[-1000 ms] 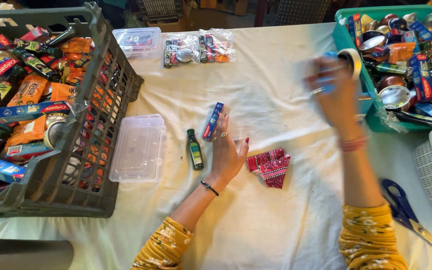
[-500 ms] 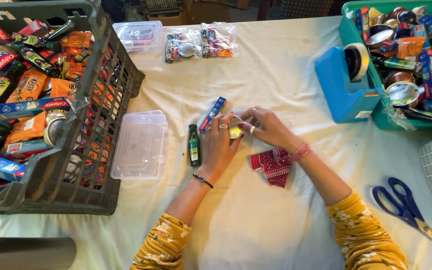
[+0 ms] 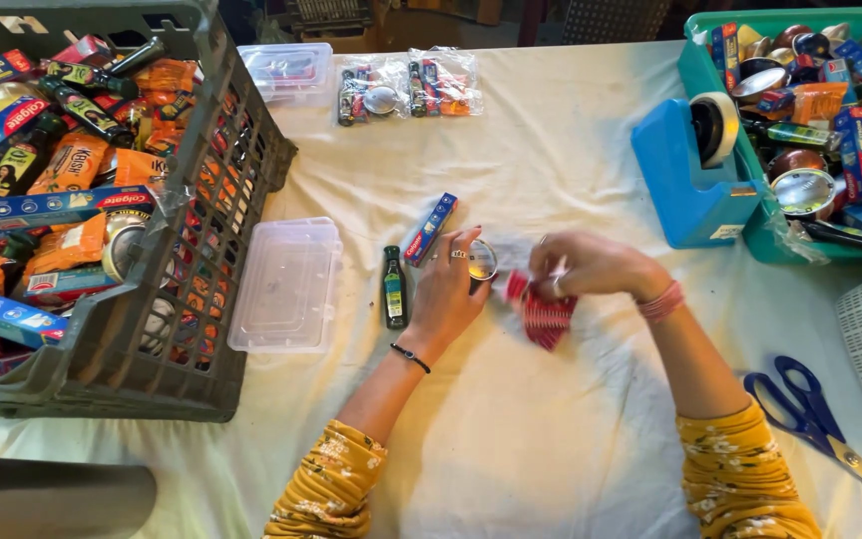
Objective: The person wipes a small bottle, a toothpaste box, and a small orange packet with a red patterned cloth. They then place the items into a clear plastic bag and set the bag aside. The person repeats the process by wiping a small round tin with the cloth.
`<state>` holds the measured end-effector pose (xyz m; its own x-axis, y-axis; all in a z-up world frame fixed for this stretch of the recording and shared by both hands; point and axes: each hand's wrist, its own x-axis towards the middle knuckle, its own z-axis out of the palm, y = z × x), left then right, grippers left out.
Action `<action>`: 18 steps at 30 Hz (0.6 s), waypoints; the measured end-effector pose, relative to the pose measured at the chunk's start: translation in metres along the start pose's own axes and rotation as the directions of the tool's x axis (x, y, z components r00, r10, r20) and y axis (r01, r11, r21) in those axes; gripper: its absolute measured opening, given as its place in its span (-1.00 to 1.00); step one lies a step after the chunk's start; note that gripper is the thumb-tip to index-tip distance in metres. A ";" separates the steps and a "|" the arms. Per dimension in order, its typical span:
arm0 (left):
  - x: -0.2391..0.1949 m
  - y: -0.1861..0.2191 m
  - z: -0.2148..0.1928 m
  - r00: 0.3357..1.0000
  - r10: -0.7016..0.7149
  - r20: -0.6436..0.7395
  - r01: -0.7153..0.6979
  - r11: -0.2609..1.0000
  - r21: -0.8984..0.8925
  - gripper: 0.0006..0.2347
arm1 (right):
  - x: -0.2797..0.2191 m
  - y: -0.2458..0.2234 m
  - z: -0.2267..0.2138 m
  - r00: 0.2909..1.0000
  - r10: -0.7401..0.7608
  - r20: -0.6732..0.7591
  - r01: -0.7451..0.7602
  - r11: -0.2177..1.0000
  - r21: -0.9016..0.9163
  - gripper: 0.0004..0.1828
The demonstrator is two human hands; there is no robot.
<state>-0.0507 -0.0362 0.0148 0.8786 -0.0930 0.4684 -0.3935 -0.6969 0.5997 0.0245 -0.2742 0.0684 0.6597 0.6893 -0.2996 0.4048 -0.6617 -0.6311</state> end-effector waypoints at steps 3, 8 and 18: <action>-0.001 -0.003 0.003 0.999 0.045 -0.010 -0.045 0.999 -0.008 -0.35 | -0.007 0.012 -0.008 0.938 -0.183 -0.293 0.237 0.959 0.159 -0.82; -0.002 -0.010 0.009 0.999 0.043 0.017 -0.043 0.999 -0.005 -0.33 | 0.031 0.012 0.045 0.583 -0.218 -0.783 0.549 0.816 0.182 -0.82; 0.005 -0.003 0.002 0.989 -0.105 -0.106 0.061 0.934 -0.351 -0.11 | 0.036 -0.040 0.072 0.629 -0.375 -0.681 0.386 0.911 -0.145 -0.68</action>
